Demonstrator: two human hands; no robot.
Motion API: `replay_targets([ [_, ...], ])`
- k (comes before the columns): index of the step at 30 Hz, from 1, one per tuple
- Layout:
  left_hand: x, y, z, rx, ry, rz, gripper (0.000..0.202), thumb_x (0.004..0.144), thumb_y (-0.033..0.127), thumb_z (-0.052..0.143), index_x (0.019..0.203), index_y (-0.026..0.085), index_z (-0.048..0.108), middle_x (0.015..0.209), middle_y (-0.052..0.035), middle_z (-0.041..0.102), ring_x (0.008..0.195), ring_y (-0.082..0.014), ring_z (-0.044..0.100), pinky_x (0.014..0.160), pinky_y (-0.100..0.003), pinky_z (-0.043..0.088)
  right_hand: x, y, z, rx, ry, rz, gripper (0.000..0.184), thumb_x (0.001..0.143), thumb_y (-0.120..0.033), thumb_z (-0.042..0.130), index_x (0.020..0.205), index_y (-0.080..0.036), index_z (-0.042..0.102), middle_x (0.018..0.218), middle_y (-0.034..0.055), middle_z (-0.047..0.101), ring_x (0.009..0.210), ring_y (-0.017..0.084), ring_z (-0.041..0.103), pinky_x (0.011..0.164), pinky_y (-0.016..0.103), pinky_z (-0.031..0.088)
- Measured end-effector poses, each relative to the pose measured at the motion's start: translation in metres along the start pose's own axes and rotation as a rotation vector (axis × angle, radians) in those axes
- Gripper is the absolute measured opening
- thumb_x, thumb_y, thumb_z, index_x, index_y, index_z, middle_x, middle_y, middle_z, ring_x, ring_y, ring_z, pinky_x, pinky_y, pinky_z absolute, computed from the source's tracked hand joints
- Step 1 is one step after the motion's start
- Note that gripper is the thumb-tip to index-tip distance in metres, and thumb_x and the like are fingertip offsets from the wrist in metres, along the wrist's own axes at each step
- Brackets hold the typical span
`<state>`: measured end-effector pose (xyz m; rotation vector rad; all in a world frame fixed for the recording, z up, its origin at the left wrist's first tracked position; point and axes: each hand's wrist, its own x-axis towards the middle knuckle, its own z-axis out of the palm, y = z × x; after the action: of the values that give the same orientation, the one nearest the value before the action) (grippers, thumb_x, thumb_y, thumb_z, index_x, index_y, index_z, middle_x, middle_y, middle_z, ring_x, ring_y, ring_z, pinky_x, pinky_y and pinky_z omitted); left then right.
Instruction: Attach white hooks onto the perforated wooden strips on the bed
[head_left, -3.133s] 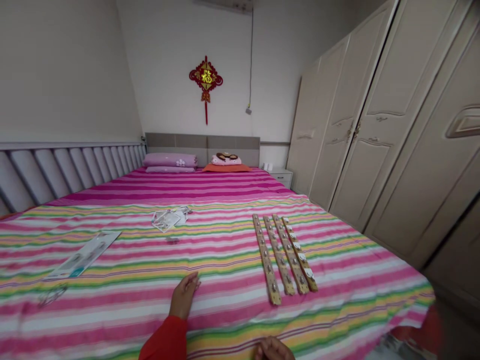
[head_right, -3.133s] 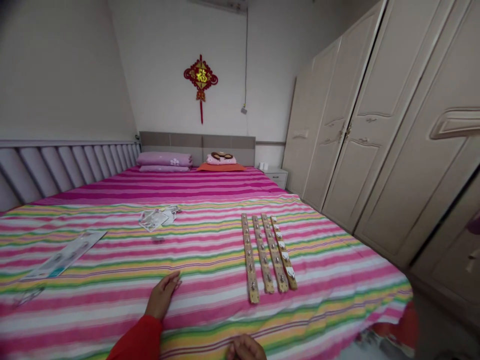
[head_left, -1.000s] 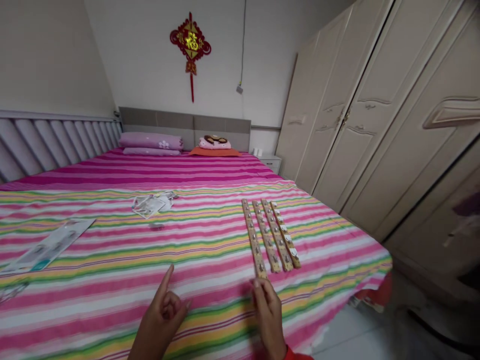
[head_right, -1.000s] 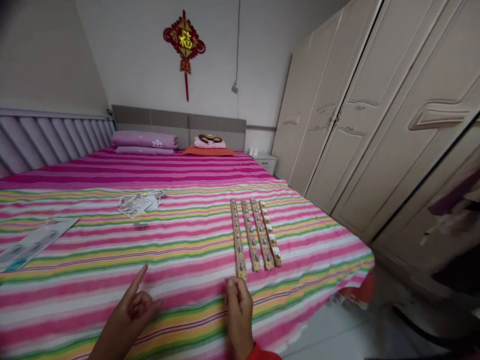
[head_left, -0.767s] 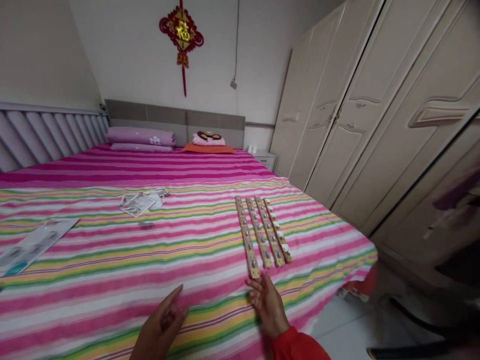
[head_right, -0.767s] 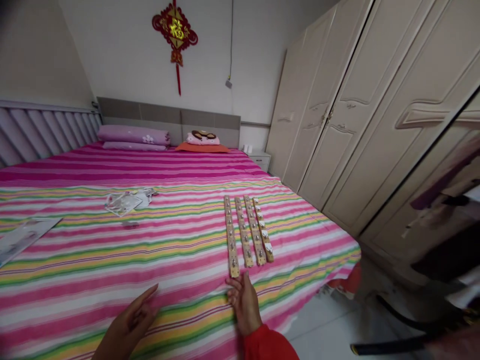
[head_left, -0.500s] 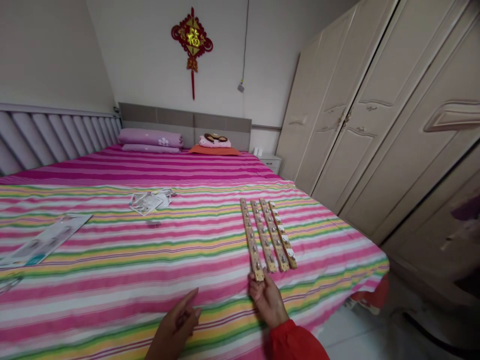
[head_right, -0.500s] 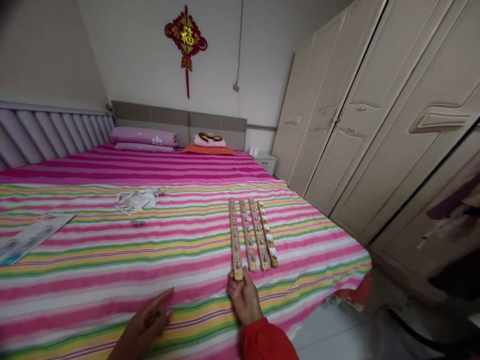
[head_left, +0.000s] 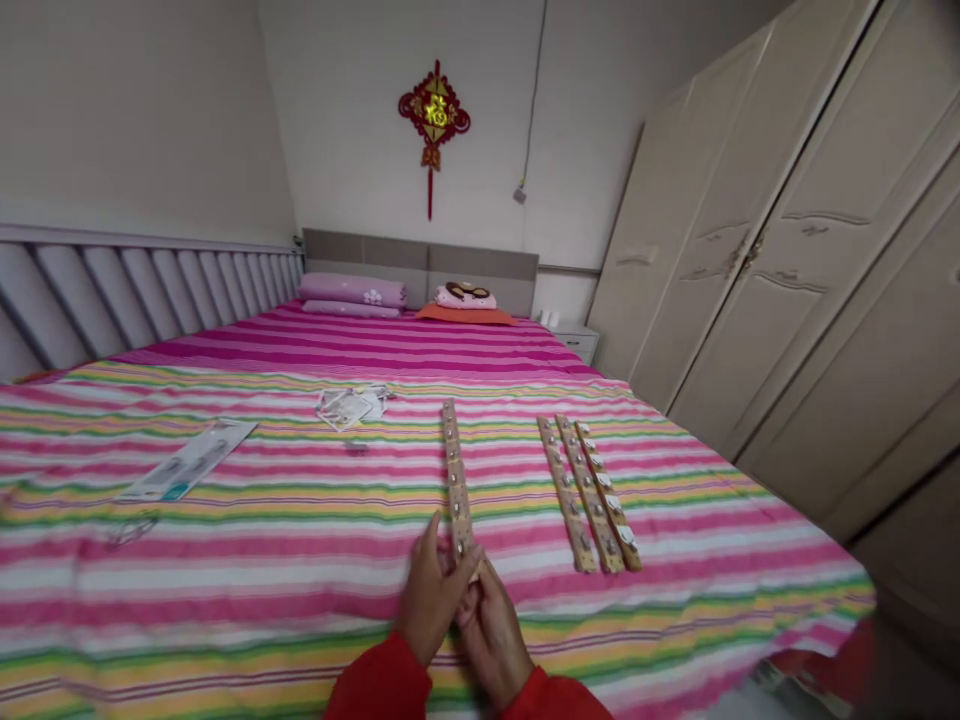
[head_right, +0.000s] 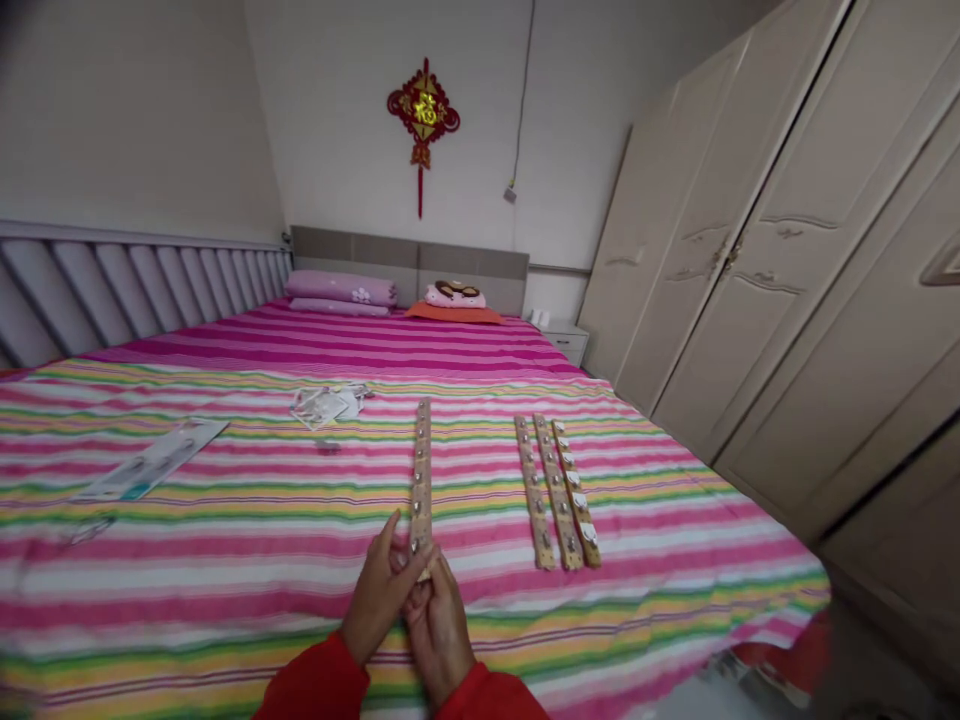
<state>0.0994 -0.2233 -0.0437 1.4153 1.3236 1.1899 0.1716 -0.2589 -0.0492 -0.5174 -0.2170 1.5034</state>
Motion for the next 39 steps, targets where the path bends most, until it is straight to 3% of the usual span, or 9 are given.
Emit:
replay_targets([
  [4, 0.023, 0.007, -0.016, 0.052, 0.042, 0.111, 0.060, 0.075, 0.050, 0.057, 0.123, 0.015, 0.050, 0.102, -0.0110, 0.061, 0.094, -0.0228, 0.057, 0.085, -0.037, 0.045, 0.011, 0.020, 0.015, -0.071, -0.060, 0.003, 0.031, 0.073, -0.041, 0.072, 0.093, -0.018, 0.066, 0.083, 0.0032, 0.071, 0.063, 0.013, 0.062, 0.053, 0.021, 0.046],
  [8, 0.040, 0.014, -0.037, 0.061, 0.069, 0.146, 0.042, 0.081, 0.049, 0.048, 0.107, 0.017, 0.058, 0.093, -0.0077, 0.063, 0.088, -0.0207, 0.059, 0.079, -0.032, 0.046, 0.022, 0.033, 0.026, -0.109, -0.078, 0.027, 0.025, 0.072, -0.038, 0.073, 0.086, -0.019, 0.064, 0.068, -0.0022, 0.065, 0.051, 0.009, 0.052, 0.047, 0.018, 0.039],
  [11, 0.054, 0.014, -0.051, 0.098, 0.085, 0.108, 0.039, 0.083, 0.048, 0.041, 0.099, 0.017, 0.059, 0.086, -0.0075, 0.064, 0.080, -0.0200, 0.060, 0.074, -0.031, 0.046, 0.027, 0.040, 0.035, -0.161, -0.083, 0.065, 0.028, 0.072, -0.041, 0.072, 0.085, -0.018, 0.061, 0.061, -0.0046, 0.057, 0.048, 0.007, 0.045, 0.045, 0.017, 0.033],
  [16, 0.079, 0.004, -0.071, 0.024, 0.137, 0.129, 0.042, 0.081, 0.050, 0.038, 0.091, 0.017, 0.062, 0.090, -0.0096, 0.067, 0.088, -0.0219, 0.061, 0.079, -0.032, 0.045, 0.036, 0.047, 0.049, -0.208, -0.085, 0.076, 0.031, 0.070, -0.043, 0.072, 0.082, -0.018, 0.058, 0.055, -0.0087, 0.041, 0.043, 0.005, 0.030, 0.041, 0.017, 0.023],
  [21, 0.103, -0.004, -0.083, -0.224, 0.158, -0.135, 0.054, 0.073, 0.069, 0.042, 0.069, 0.017, 0.056, 0.054, -0.0005, 0.055, 0.050, -0.0143, 0.052, 0.048, -0.026, 0.040, 0.040, 0.051, 0.060, -0.268, -0.089, 0.080, 0.034, 0.070, -0.047, 0.070, 0.083, -0.019, 0.056, 0.054, -0.0094, 0.034, 0.044, 0.005, 0.025, 0.040, 0.017, 0.021],
  [24, 0.119, -0.005, -0.089, -0.255, 0.170, -0.149, 0.056, 0.069, 0.068, 0.051, 0.079, 0.014, 0.060, 0.057, -0.0008, 0.057, 0.051, -0.0141, 0.054, 0.047, -0.025, 0.041, 0.037, 0.054, 0.062, -0.303, -0.092, 0.082, 0.037, 0.070, -0.049, 0.071, 0.082, -0.018, 0.055, 0.054, -0.0096, 0.033, 0.044, 0.005, 0.023, 0.040, 0.017, 0.020],
  [30, 0.143, -0.017, -0.098, -0.170, 0.294, -0.135, 0.056, 0.068, 0.052, 0.066, 0.108, 0.013, 0.061, 0.093, -0.0101, 0.068, 0.082, -0.0187, 0.064, 0.068, -0.026, 0.049, 0.031, 0.062, 0.046, -0.371, -0.181, 0.121, 0.044, 0.071, -0.057, 0.067, 0.088, -0.018, 0.056, 0.049, -0.0107, 0.033, 0.040, 0.003, 0.017, 0.037, 0.016, 0.017],
  [35, 0.153, -0.023, -0.099, -0.165, 0.318, -0.099, 0.056, 0.069, 0.052, 0.065, 0.109, 0.013, 0.063, 0.091, -0.0084, 0.070, 0.084, -0.0205, 0.065, 0.070, -0.027, 0.050, 0.031, 0.062, 0.028, -0.458, -0.193, 0.150, 0.062, 0.068, -0.060, 0.068, 0.110, -0.015, 0.056, 0.045, -0.0104, 0.040, 0.035, 0.003, 0.019, 0.034, 0.017, 0.021],
  [39, 0.161, -0.025, -0.097, -0.157, 0.375, -0.034, 0.041, 0.075, 0.043, 0.060, 0.105, 0.016, 0.067, 0.099, -0.0083, 0.071, 0.092, -0.0199, 0.064, 0.077, -0.027, 0.049, 0.034, 0.061, 0.021, -0.477, -0.165, 0.148, 0.064, 0.066, -0.059, 0.071, 0.112, -0.015, 0.057, 0.043, -0.0110, 0.038, 0.034, 0.003, 0.019, 0.033, 0.017, 0.021],
])
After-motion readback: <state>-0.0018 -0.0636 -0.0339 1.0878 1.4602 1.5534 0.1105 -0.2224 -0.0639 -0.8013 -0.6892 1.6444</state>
